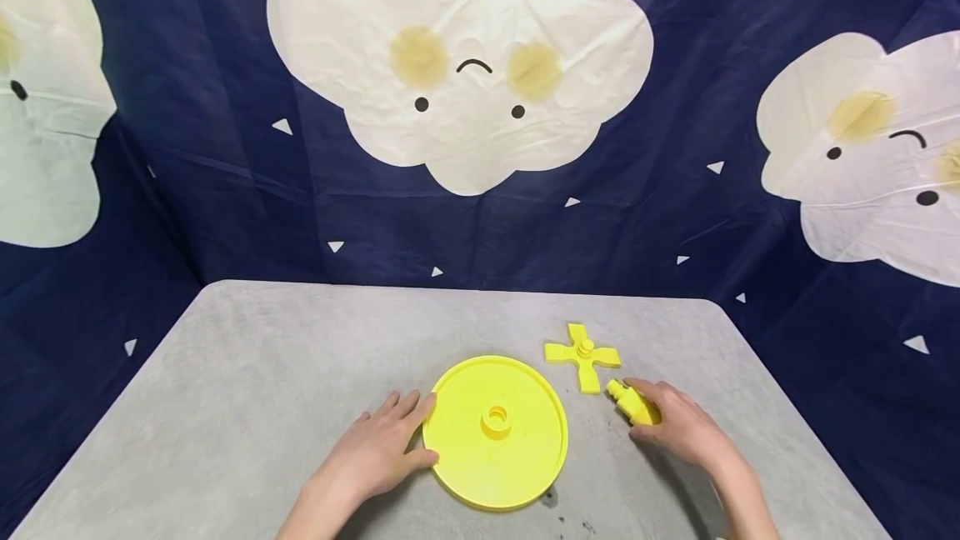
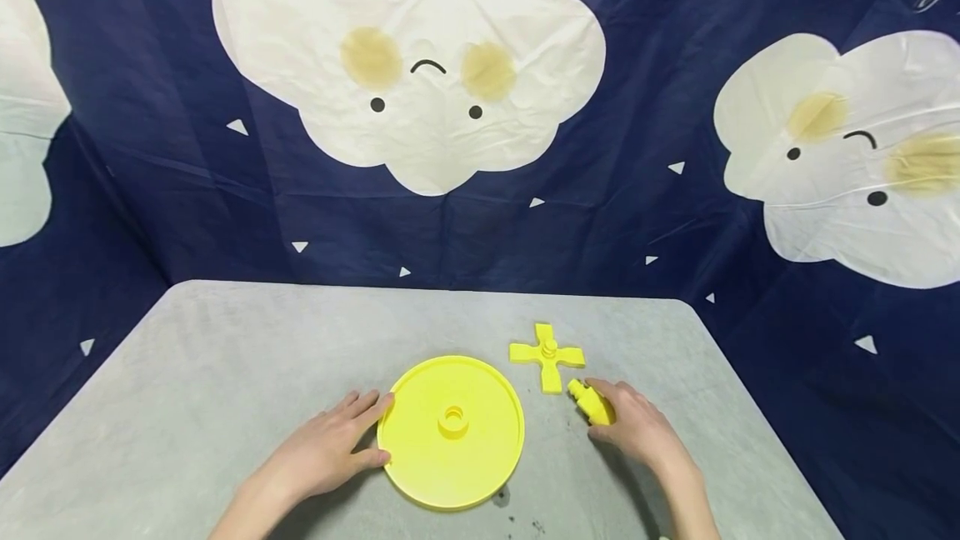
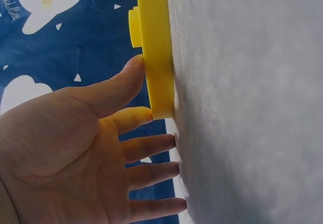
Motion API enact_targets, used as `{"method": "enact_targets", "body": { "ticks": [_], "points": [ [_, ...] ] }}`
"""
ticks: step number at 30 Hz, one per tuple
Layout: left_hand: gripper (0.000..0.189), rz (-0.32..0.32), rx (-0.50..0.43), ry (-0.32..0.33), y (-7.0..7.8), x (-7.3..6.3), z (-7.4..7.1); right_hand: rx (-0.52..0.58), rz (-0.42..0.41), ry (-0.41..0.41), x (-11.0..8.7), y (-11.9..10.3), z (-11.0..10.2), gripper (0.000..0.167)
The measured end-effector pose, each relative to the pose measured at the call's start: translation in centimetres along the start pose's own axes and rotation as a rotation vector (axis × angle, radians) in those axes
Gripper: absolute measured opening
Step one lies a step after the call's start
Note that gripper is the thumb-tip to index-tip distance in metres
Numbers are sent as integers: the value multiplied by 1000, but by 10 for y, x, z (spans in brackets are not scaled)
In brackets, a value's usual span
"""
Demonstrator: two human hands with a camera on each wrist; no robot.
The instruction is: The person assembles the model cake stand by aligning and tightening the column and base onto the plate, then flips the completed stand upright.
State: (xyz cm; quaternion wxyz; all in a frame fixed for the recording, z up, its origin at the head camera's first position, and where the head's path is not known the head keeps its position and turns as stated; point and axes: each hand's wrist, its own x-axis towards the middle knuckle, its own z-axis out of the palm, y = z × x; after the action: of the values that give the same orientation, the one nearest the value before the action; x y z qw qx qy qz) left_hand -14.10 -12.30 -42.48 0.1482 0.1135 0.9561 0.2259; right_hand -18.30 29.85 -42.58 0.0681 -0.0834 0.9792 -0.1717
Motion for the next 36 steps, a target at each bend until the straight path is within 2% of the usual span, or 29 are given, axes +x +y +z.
{"method": "enact_targets", "body": {
  "ticks": [5, 10, 16, 25, 36],
  "points": [
    [77, 0, -9, 0, -1, -1, 1, 10, -4, 10, -1, 0, -2, 69],
    [77, -1, -16, -2, 0, 0, 1, 20, -39, 70, -6, -1, -6, 64],
    [78, -2, -18, 1, -1, -1, 0, 39, -31, 132, -5, -7, -11, 53],
    [77, 0, -12, -3, -2, -2, -1, 70, -20, 291, -7, -14, -14, 35],
    [78, -2, -6, -9, -2, 0, -1, 113, -74, 470, -7, -20, -13, 32]
  ]
}}
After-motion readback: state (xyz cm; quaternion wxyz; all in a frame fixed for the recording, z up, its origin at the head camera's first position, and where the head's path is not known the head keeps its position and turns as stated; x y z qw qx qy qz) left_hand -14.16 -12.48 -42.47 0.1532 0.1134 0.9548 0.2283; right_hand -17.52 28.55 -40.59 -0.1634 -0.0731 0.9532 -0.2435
